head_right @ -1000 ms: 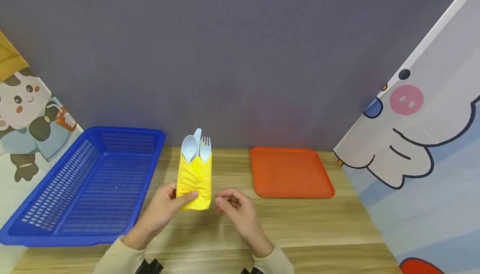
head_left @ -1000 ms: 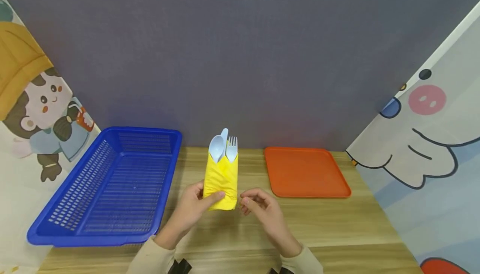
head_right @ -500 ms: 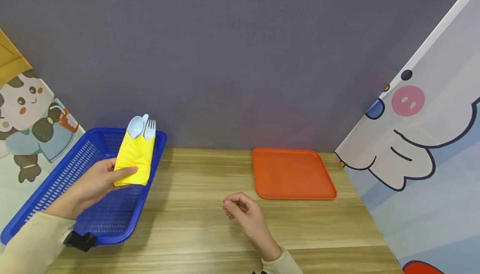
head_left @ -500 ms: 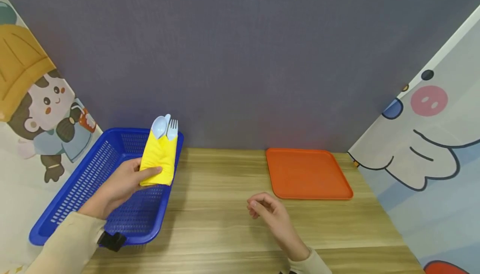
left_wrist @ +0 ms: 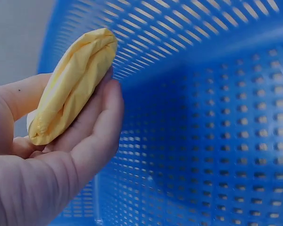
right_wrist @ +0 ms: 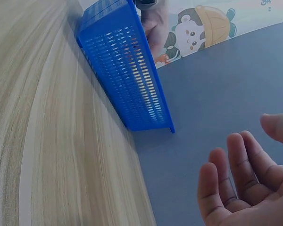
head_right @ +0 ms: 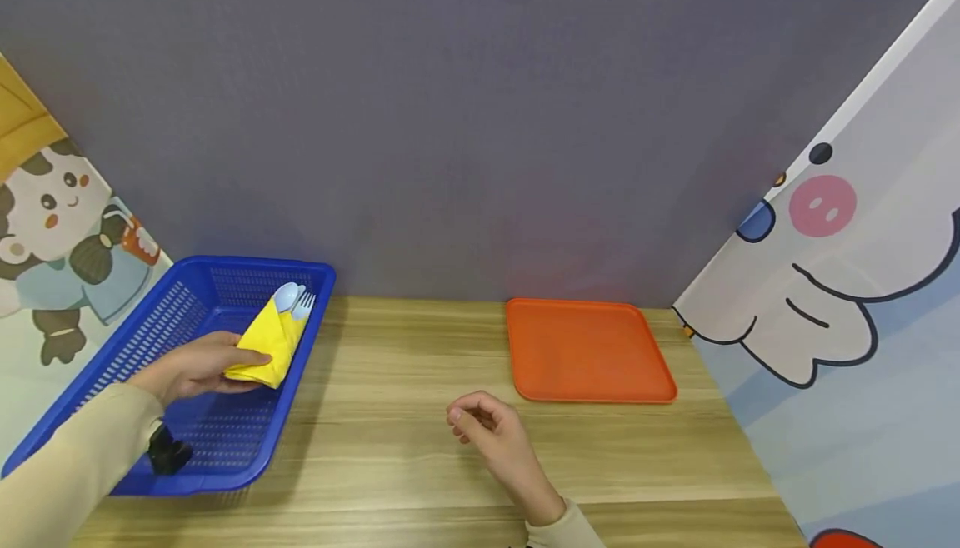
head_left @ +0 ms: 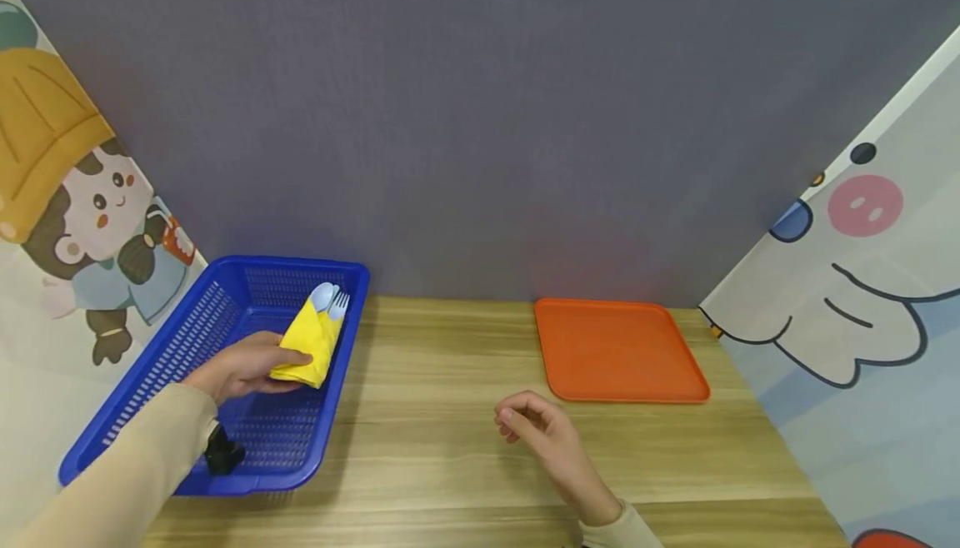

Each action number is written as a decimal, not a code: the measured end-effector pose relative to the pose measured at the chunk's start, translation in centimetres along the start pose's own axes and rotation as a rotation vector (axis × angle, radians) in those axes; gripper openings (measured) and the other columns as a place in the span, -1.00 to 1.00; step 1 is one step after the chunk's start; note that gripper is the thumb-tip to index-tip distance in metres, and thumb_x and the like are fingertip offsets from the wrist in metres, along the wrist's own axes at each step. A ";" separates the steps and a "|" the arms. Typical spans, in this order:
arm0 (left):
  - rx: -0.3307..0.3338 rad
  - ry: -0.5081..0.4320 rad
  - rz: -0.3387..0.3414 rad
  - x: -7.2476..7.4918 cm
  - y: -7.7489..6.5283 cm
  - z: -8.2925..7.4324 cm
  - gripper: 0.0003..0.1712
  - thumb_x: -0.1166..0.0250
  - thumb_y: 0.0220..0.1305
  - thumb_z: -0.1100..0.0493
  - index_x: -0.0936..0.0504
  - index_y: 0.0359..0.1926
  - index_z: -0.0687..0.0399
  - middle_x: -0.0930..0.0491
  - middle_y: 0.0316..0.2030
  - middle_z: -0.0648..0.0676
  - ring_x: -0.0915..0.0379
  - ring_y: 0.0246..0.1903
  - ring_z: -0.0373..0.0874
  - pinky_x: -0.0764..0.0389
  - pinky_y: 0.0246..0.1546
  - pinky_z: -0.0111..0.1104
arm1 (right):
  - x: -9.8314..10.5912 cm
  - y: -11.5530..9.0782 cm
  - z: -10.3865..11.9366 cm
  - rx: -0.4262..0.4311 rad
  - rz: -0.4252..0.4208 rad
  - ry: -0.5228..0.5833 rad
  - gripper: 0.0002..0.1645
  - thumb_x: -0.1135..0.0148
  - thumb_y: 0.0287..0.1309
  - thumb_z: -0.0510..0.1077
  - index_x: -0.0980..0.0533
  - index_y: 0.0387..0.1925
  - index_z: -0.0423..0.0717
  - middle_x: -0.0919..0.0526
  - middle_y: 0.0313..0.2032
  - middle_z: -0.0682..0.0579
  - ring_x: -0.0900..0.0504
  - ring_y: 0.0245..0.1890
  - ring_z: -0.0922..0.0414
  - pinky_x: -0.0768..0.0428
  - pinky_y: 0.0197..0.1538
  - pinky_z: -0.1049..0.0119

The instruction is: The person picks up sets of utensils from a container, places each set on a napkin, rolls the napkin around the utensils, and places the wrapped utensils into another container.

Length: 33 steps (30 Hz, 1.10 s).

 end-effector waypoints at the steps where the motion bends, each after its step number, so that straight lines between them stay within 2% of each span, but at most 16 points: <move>1: 0.012 0.011 -0.004 0.0 0.3 0.2 -0.38 -0.25 0.35 0.28 -0.17 0.20 0.62 -0.54 -0.14 0.27 -0.60 -0.22 -0.03 -0.65 -0.05 -0.05 | 0.0 0.0 0.0 0.002 0.003 0.000 -0.73 -0.21 0.37 -0.21 -0.56 -0.12 -0.41 -0.63 -0.23 -0.22 -0.61 -0.27 0.10 -0.66 -0.16 0.23; 6: 0.063 0.032 -0.014 -0.2 1.3 1.4 -0.40 -0.25 0.32 0.31 -0.16 0.18 0.61 -0.52 -0.17 0.28 -0.59 -0.25 -0.03 -0.69 -0.12 -0.12 | 0.1 0.0 -0.2 0.001 0.015 -0.007 -0.78 -0.21 0.38 -0.21 -0.58 -0.14 -0.35 -0.62 -0.23 -0.24 -0.61 -0.26 0.11 -0.67 -0.14 0.17; 11: 0.101 0.016 -0.027 -0.5 1.7 2.4 -0.38 -0.24 0.32 0.33 -0.12 0.19 0.61 -0.50 -0.17 0.30 -0.59 -0.26 -0.01 -0.70 -0.15 -0.14 | 0.3 0.0 -0.4 -0.003 0.016 -0.013 -0.78 -0.21 0.38 -0.20 -0.58 -0.14 -0.34 -0.60 -0.21 -0.34 -0.61 -0.27 0.11 -0.67 -0.14 0.15; 16: 0.104 0.003 -0.031 -0.7 2.1 3.0 -0.39 -0.25 0.31 0.35 -0.14 0.18 0.61 -0.52 -0.17 0.30 -0.59 -0.26 -0.02 -0.70 -0.15 -0.14 | 0.2 0.0 -0.6 -0.001 0.031 -0.008 -0.77 -0.20 0.38 -0.21 -0.57 -0.13 -0.36 -0.57 -0.20 -0.45 -0.61 -0.26 0.11 -0.67 -0.14 0.16; 20: 0.099 0.011 -0.037 -0.6 2.4 3.3 -0.41 -0.27 0.28 0.34 -0.18 0.15 0.62 -0.53 -0.20 0.29 -0.59 -0.27 -0.02 -0.70 -0.17 -0.13 | 0.0 0.1 -0.6 -0.004 0.039 -0.012 -0.76 -0.20 0.39 -0.20 -0.57 -0.12 -0.36 -0.57 -0.20 -0.42 -0.61 -0.26 0.11 -0.67 -0.15 0.21; 29: 0.074 0.199 -0.041 -0.4 2.7 3.0 -0.39 -0.33 0.25 0.23 -0.31 0.12 0.62 -0.55 -0.16 0.25 -0.52 -0.16 0.03 -0.63 -0.07 -0.07 | -0.3 0.1 -0.9 -0.021 0.032 -0.011 -0.75 -0.21 0.38 -0.19 -0.57 -0.13 -0.36 -0.58 -0.22 -0.37 -0.60 -0.27 0.11 -0.66 -0.14 0.18; 33: 0.045 0.323 -0.070 -0.1 2.6 2.6 -0.40 -0.35 0.22 0.21 -0.36 0.09 0.61 -0.56 -0.21 0.23 -0.52 -0.21 0.03 -0.63 -0.17 -0.12 | -0.3 0.1 -1.0 -0.030 0.034 -0.012 -0.76 -0.21 0.38 -0.19 -0.57 -0.13 -0.36 -0.58 -0.20 -0.38 -0.60 -0.26 0.12 -0.66 -0.14 0.18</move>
Point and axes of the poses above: each hand's wrist, its own y-axis towards the middle knuckle, its own x-axis out of the back of the hand, z = x × y, the point moved 8 cm from there along y, towards the middle knuckle
